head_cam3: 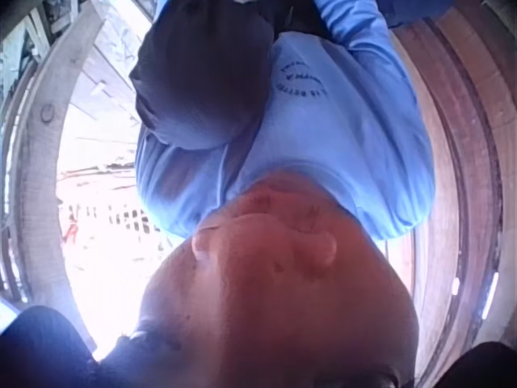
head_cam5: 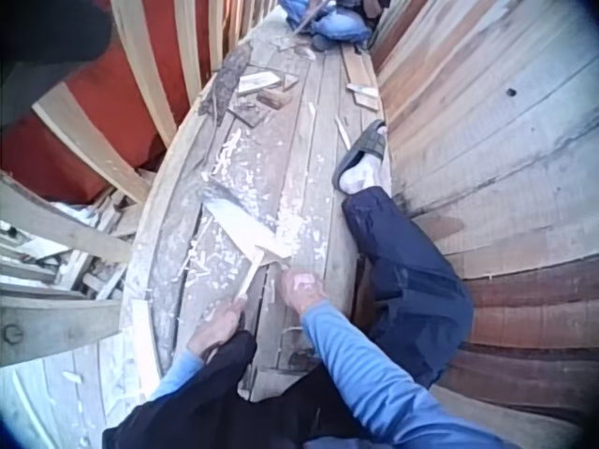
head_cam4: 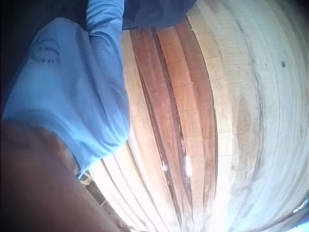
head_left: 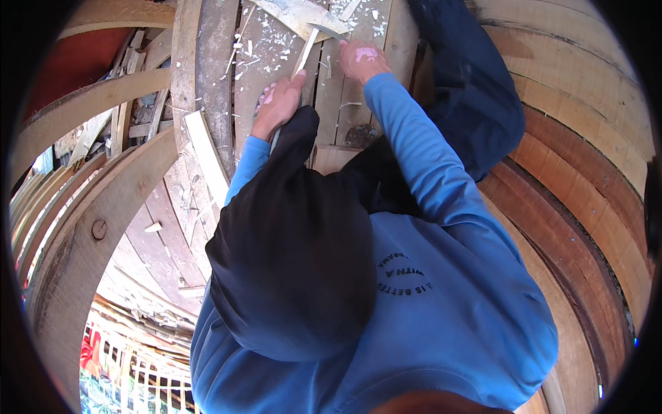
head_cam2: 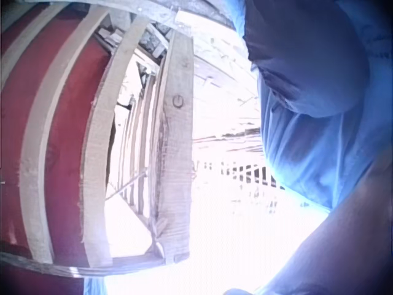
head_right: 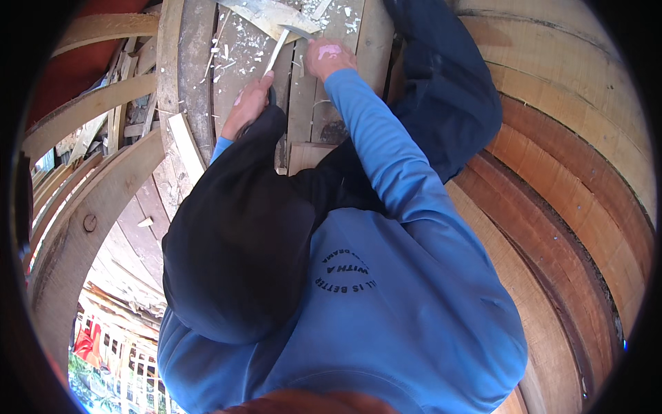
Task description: The person carves a piece of wood using a small knife, shaving off thin layers to shape the object while sitting on a wooden floor.
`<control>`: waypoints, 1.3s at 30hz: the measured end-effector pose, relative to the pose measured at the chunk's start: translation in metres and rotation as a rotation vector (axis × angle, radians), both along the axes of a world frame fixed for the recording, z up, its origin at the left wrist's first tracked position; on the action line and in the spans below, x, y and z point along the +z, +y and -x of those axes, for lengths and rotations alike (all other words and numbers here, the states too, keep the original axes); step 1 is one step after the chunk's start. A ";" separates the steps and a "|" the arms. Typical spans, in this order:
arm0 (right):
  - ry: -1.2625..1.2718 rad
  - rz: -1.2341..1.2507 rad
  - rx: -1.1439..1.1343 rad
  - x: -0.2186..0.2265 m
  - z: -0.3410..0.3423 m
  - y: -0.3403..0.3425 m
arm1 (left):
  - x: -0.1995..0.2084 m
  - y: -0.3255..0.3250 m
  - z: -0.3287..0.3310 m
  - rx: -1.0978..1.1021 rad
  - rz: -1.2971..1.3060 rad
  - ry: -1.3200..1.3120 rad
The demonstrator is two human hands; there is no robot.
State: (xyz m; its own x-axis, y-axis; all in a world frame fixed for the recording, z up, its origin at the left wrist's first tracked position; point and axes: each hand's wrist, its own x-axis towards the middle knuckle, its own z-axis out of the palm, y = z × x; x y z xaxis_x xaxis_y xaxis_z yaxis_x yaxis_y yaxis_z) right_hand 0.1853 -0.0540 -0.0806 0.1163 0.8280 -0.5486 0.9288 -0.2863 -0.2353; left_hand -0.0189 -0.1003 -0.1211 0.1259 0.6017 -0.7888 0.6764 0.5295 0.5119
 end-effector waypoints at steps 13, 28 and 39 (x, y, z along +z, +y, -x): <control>-0.060 0.055 -0.016 0.025 0.018 0.012 | -0.007 0.013 -0.005 0.082 -0.060 -0.001; -0.037 0.158 0.050 0.005 0.011 -0.011 | 0.005 -0.015 0.003 -0.012 -0.043 0.038; -0.027 0.060 0.093 0.014 0.013 0.010 | -0.011 0.006 0.003 0.062 -0.023 0.007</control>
